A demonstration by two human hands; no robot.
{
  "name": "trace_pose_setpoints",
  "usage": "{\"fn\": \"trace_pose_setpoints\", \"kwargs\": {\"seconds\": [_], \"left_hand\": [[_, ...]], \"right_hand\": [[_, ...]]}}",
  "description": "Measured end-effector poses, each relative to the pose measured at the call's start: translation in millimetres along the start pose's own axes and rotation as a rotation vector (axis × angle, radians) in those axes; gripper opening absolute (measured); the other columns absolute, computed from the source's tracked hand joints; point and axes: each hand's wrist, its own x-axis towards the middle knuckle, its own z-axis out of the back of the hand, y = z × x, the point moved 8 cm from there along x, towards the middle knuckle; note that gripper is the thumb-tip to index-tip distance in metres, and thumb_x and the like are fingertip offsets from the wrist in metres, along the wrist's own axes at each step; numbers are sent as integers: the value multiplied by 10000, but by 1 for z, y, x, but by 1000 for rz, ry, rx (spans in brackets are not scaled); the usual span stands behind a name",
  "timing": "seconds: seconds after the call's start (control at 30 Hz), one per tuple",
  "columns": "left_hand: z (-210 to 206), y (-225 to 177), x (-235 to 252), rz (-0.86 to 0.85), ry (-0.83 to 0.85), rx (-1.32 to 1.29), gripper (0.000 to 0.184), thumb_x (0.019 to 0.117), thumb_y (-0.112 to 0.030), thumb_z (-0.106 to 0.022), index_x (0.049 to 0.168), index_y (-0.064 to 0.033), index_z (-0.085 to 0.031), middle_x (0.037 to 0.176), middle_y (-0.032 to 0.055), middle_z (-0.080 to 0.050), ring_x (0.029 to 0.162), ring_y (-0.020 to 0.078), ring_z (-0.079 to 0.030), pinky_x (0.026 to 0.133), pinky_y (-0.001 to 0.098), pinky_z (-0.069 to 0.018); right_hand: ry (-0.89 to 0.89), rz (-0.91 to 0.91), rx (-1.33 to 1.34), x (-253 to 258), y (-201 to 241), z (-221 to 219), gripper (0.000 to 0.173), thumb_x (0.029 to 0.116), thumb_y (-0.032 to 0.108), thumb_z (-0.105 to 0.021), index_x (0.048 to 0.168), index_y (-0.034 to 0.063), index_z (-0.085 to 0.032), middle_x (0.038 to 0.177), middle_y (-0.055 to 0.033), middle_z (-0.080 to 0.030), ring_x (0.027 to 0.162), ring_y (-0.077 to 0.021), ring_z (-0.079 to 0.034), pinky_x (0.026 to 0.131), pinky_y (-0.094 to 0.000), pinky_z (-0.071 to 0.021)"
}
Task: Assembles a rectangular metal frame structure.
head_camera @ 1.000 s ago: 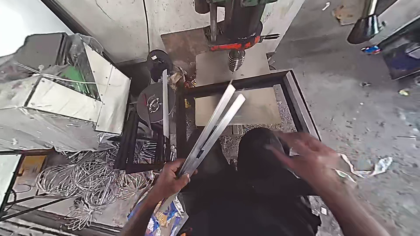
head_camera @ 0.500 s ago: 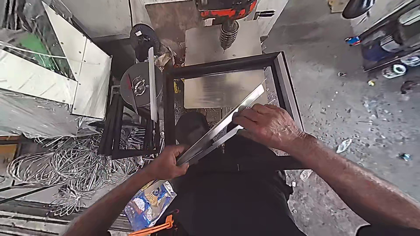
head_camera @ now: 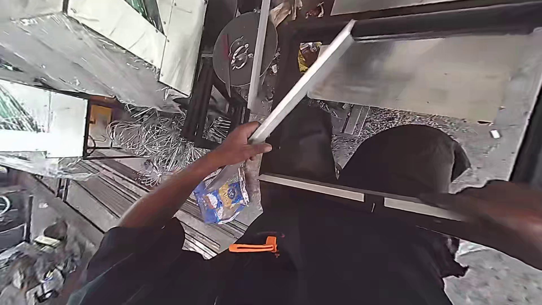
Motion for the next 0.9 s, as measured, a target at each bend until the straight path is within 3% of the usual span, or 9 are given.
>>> {"fn": "trace_pose_setpoints", "kwargs": {"seconds": [0.07, 0.17, 0.27, 0.4, 0.47, 0.53, 0.63, 0.7, 0.9], "left_hand": [[7, 14, -16, 31, -109, -5, 370, 943, -277, -749, 1204, -68, -591, 785, 72, -670, 556, 170, -633, 486, 311, -568], [5, 54, -36, 134, -209, -61, 458, 916, -316, -783, 1243, -88, -556, 774, 87, -666, 552, 192, -643, 492, 339, -581], [-6, 82, -47, 174, -246, -109, 523, 865, -298, -825, 1244, -74, -542, 771, 85, -663, 564, 189, -643, 522, 345, -582], [-20, 87, -55, 202, -308, -48, 591, 779, -352, -879, 1182, -60, -560, 770, 48, -650, 601, 151, -637, 562, 334, -578], [-25, 85, -62, 250, -340, 47, 703, 742, -408, -886, 1247, -49, -555, 846, 56, -669, 694, 150, -664, 643, 371, -600], [-37, 89, -64, 321, -339, 109, 887, 715, -461, -881, 1403, -52, -496, 982, 87, -700, 815, 169, -704, 747, 429, -623], [-50, 88, -62, 299, -369, 159, 948, 691, -494, -883, 1404, -24, -472, 989, 78, -679, 804, 138, -679, 732, 400, -605], [-52, 90, -64, 305, -407, 149, 904, 697, -485, -871, 1364, -21, -476, 900, 33, -653, 687, 105, -651, 628, 355, -598], [-56, 95, -66, 285, -442, 85, 897, 702, -500, -861, 1356, -32, -463, 815, -20, -635, 604, 82, -635, 552, 321, -590]], "right_hand": [[22, -85, 44, -14, -3, -9, 396, 920, 407, -722, 1272, 224, -723, 936, -201, -736, 837, -449, -691, 737, -644, -528], [7, -132, 66, -18, 17, -8, 352, 937, 330, -723, 1239, 151, -740, 933, -246, -730, 833, -486, -687, 726, -649, -526], [-23, -127, 73, -19, 25, -12, 353, 923, 312, -739, 1233, 143, -743, 949, -235, -735, 849, -471, -687, 727, -630, -529], [-71, -86, 48, -17, 16, -24, 347, 910, 337, -704, 1227, 201, -744, 945, -184, -736, 844, -443, -681, 711, -617, -526], [-113, -99, 26, -15, 14, -27, 360, 923, 425, -656, 1204, 221, -748, 974, -162, -741, 875, -433, -685, 706, -623, -526], [-152, -125, 5, -15, 22, -19, 387, 925, 483, -620, 1151, 202, -759, 949, -160, -742, 881, -429, -691, 702, -619, -529], [-179, -142, 20, -15, 27, -15, 374, 892, 520, -682, 1141, 253, -763, 947, -65, -745, 884, -319, -685, 703, -531, -545], [-185, -148, 31, -14, 27, -19, 365, 884, 539, -694, 1131, 280, -765, 1008, -2, -739, 930, -240, -675, 751, -465, -551], [-181, -201, 21, -15, 25, -23, 385, 829, 561, -743, 1088, 277, -762, 1013, 12, -709, 922, -216, -666, 729, -443, -556]]}}
